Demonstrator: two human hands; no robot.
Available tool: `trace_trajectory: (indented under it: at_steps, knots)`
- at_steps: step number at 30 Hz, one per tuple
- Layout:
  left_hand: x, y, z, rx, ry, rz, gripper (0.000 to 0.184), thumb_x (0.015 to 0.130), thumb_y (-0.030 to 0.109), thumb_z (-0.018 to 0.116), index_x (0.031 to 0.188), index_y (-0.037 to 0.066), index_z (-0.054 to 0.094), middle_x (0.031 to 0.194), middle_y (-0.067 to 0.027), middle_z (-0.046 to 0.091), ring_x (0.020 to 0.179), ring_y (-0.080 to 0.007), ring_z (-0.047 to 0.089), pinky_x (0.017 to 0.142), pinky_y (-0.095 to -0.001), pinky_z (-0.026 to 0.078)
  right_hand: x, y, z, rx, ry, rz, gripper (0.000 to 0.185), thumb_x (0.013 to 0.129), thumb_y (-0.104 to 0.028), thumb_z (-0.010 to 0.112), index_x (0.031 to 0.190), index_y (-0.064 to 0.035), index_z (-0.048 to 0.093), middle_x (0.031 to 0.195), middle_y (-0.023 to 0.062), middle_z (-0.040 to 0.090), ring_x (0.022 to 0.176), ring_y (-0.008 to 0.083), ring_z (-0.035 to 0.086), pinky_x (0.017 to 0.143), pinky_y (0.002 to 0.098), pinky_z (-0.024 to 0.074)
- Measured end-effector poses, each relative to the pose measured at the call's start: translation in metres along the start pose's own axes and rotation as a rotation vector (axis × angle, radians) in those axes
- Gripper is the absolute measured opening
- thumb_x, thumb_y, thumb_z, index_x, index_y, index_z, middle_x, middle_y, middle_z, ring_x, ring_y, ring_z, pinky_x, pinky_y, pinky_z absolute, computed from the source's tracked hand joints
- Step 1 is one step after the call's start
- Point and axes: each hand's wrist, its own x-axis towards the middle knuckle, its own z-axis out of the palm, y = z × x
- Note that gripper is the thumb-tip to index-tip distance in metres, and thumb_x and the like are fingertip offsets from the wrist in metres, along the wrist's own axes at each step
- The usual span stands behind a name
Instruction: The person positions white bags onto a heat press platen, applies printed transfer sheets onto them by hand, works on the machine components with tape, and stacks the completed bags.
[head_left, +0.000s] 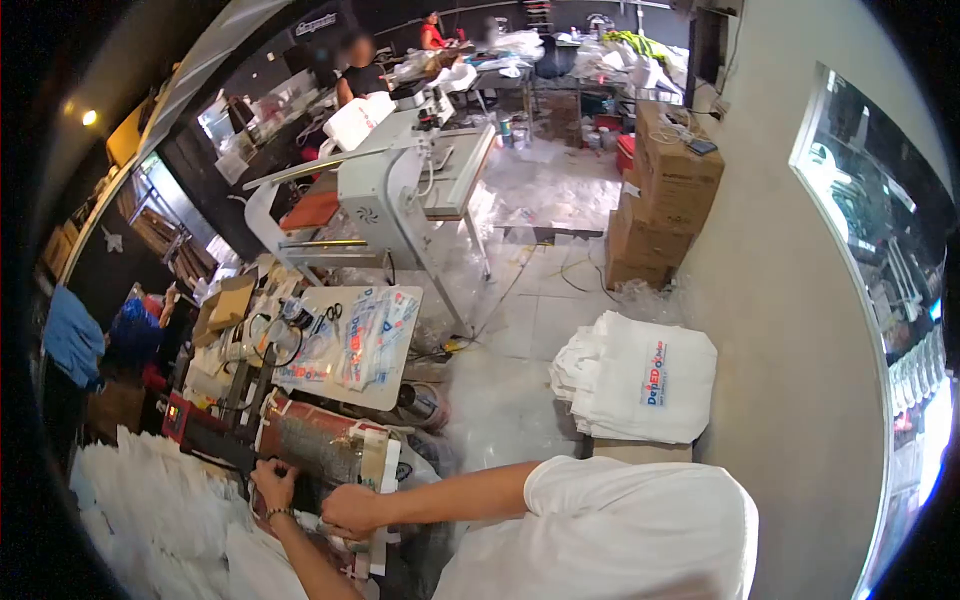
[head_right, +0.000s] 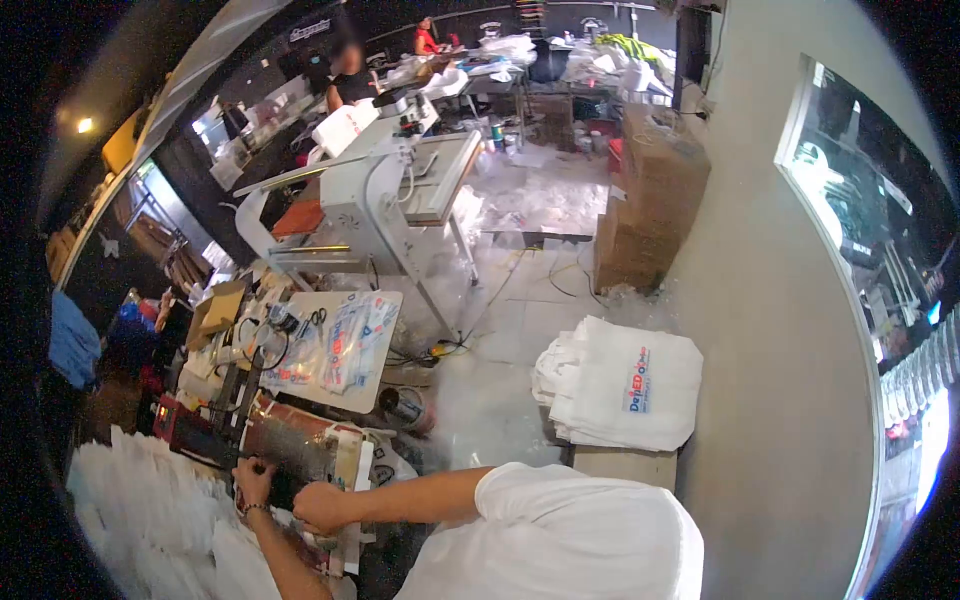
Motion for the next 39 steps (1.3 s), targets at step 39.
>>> trace_trajectory:
  at_steps: [39]
  knots:
    - [-0.008, 0.027, -0.012, -0.123, -0.023, -0.124, 0.015, 0.075, 0.012, 0.077, 0.081, 0.002, 0.067, 0.102, -0.0143, 0.059, 0.101, -0.0363, 0.053, 0.09, -0.0469, 0.042, -0.01, 0.011, 0.009, 0.02, 0.073, -0.108, 0.025, 0.077, -0.027, 0.065, 0.069, -0.0035, 0.068, 0.074, 0.0164, 0.064, 0.07, 0.0396, 0.066, 0.062, 0.0486, 0.0519]
